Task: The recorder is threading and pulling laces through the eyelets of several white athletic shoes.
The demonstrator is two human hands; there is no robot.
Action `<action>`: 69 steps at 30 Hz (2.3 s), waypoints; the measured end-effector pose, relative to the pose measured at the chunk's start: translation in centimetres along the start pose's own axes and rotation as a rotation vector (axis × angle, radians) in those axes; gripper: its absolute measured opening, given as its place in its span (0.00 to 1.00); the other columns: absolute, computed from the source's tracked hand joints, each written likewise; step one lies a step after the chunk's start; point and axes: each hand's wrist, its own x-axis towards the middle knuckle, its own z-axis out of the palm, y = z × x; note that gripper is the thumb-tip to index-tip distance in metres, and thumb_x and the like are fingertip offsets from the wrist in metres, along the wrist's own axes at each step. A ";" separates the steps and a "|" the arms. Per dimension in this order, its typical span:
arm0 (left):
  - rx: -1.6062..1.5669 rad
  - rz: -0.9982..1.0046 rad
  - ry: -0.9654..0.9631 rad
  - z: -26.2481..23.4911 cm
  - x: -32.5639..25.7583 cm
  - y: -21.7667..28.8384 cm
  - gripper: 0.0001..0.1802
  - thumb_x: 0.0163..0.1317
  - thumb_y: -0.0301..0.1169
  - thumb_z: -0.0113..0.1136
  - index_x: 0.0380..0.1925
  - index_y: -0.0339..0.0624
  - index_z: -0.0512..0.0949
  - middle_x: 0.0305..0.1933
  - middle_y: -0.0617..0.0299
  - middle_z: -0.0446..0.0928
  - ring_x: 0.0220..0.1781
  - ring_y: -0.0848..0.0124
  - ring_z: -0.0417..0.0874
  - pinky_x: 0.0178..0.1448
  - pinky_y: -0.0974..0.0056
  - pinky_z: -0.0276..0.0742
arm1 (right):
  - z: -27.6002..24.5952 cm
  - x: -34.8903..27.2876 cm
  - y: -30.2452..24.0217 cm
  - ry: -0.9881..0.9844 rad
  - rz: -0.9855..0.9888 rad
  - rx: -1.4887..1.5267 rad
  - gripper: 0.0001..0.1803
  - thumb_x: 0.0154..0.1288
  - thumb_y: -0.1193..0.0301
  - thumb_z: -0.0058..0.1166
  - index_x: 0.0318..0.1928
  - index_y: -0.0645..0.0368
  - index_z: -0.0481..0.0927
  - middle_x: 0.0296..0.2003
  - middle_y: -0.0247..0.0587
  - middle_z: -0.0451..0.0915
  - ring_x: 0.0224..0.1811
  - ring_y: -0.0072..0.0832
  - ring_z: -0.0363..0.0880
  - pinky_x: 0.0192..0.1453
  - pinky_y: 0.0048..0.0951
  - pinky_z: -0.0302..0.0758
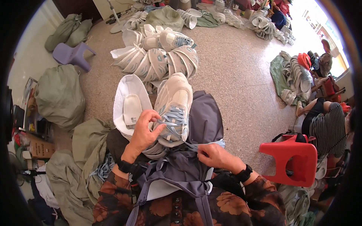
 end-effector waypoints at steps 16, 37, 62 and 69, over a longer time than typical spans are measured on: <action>0.679 0.366 -0.011 6.0 -2.1 0.6 0.13 0.50 0.28 0.68 0.37 0.43 0.80 0.42 0.60 0.74 0.48 0.60 0.75 0.62 0.51 0.65 | 0.5 0.7 -2.4 0.001 -0.151 0.136 0.08 0.67 0.70 0.59 0.37 0.64 0.80 0.25 0.46 0.80 0.26 0.38 0.80 0.33 0.35 0.75; -0.058 -0.061 -0.244 -5.9 0.0 5.5 0.10 0.67 0.19 0.54 0.44 0.36 0.83 0.33 0.62 0.81 0.33 0.72 0.80 0.39 0.67 0.73 | 0.4 0.3 -0.1 0.047 0.088 0.478 0.12 0.73 0.78 0.47 0.53 0.65 0.79 0.32 0.33 0.82 0.35 0.18 0.81 0.44 0.23 0.79; 0.749 0.122 0.263 -10.0 -1.1 -0.5 0.05 0.58 0.25 0.65 0.33 0.39 0.79 0.30 0.59 0.76 0.30 0.58 0.78 0.39 0.57 0.74 | 1.4 6.2 -0.1 0.414 0.073 0.399 0.03 0.65 0.78 0.56 0.39 0.63 0.79 0.23 0.23 0.71 0.25 0.10 0.63 0.29 0.18 0.61; -0.284 -0.387 0.024 -1.4 -3.1 -3.1 0.03 0.68 0.24 0.61 0.38 0.37 0.81 0.30 0.70 0.79 0.29 0.85 0.74 0.33 0.75 0.71 | 0.9 6.1 -0.7 0.425 0.077 0.290 0.03 0.65 0.77 0.57 0.39 0.63 0.79 0.25 0.24 0.73 0.26 0.10 0.63 0.29 0.18 0.61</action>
